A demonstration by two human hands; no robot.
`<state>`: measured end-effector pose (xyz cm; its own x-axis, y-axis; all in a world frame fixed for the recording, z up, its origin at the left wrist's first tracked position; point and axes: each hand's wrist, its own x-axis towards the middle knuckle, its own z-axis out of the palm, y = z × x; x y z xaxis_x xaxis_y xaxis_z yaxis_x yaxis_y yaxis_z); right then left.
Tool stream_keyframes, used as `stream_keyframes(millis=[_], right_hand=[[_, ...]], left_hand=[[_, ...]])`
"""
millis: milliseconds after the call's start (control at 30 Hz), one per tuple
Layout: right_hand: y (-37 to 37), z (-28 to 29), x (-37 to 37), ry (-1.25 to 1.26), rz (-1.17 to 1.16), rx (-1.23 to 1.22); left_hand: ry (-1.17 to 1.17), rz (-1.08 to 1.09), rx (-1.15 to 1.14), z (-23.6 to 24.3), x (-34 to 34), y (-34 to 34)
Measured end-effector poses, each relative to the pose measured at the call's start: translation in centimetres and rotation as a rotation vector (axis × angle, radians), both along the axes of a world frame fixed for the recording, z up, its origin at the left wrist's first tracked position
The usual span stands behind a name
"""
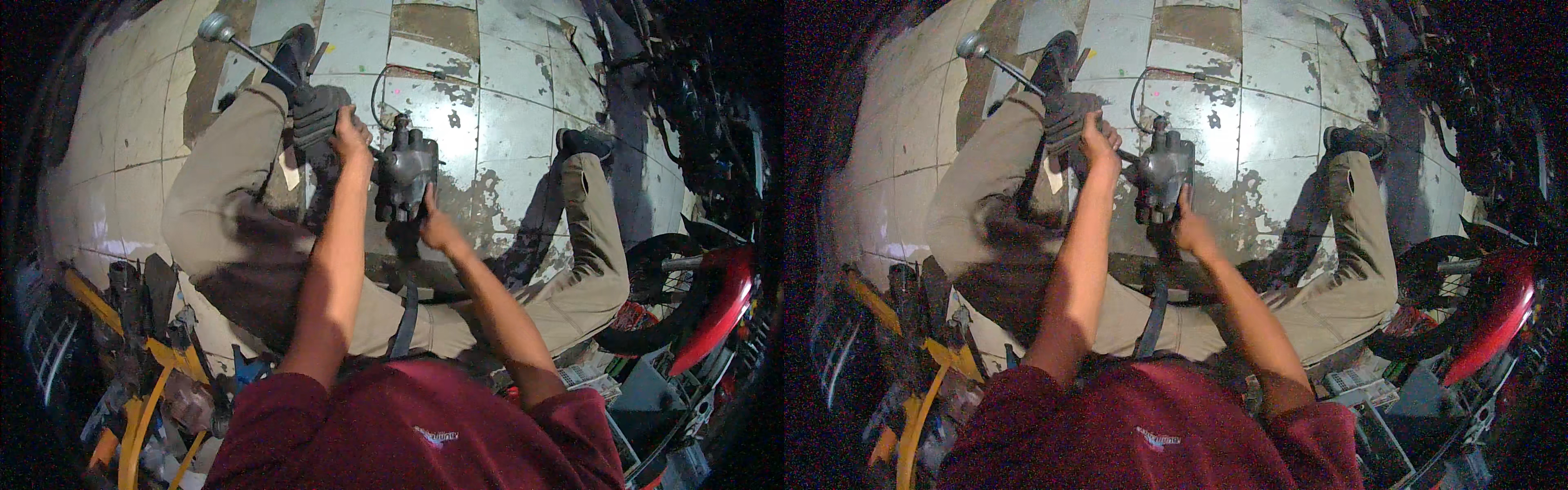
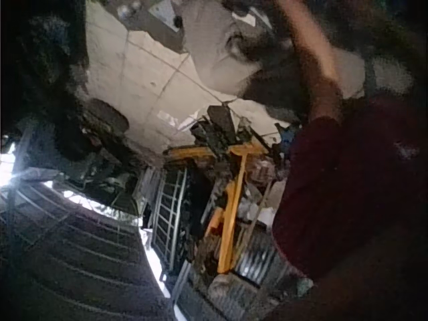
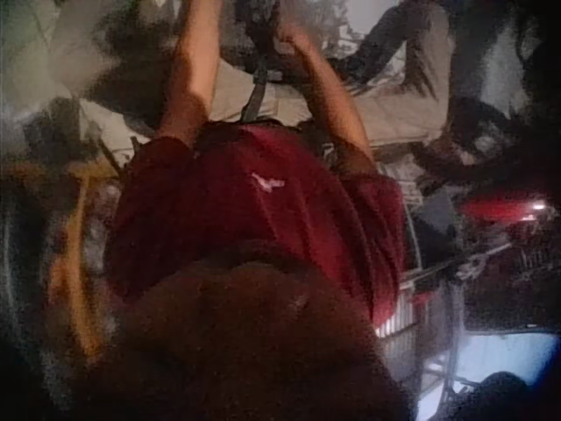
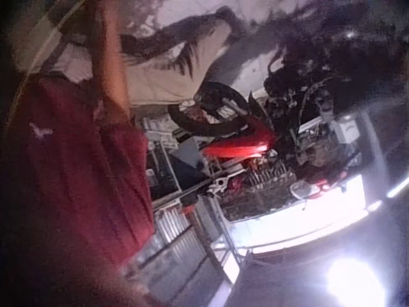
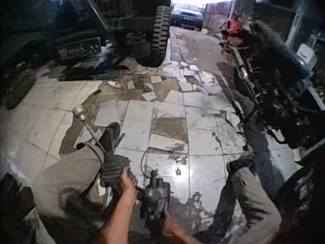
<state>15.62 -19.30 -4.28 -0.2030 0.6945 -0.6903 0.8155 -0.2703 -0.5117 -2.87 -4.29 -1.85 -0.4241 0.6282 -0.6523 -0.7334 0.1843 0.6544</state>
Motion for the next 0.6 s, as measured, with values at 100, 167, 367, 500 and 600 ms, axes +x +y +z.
stream_keyframes(millis=[100, 167, 367, 500, 600], right_hand=[[-1.0, 0.9, -0.4, 0.096, -0.021, 0.043], [-3.9, 0.5, -0.4, 0.206, 0.003, 0.243], [0.3, -0.9, -0.3, 0.145, -0.059, 0.034], [-1.6, 1.5, -0.6, 0.098, 0.001, 0.035], [0.2, 0.2, -0.8, 0.049, -0.042, -0.026]], left_hand=[[0.013, -0.004, -0.002, -0.3, -0.2, -0.2], [0.033, -0.050, -0.032, 0.1, -0.1, -0.4], [0.015, -0.058, 0.046, -0.5, -0.1, -0.1], [0.031, 0.003, 0.005, 0.1, 0.1, 0.0], [0.034, -0.010, 0.030, -0.1, -0.1, -0.1]])
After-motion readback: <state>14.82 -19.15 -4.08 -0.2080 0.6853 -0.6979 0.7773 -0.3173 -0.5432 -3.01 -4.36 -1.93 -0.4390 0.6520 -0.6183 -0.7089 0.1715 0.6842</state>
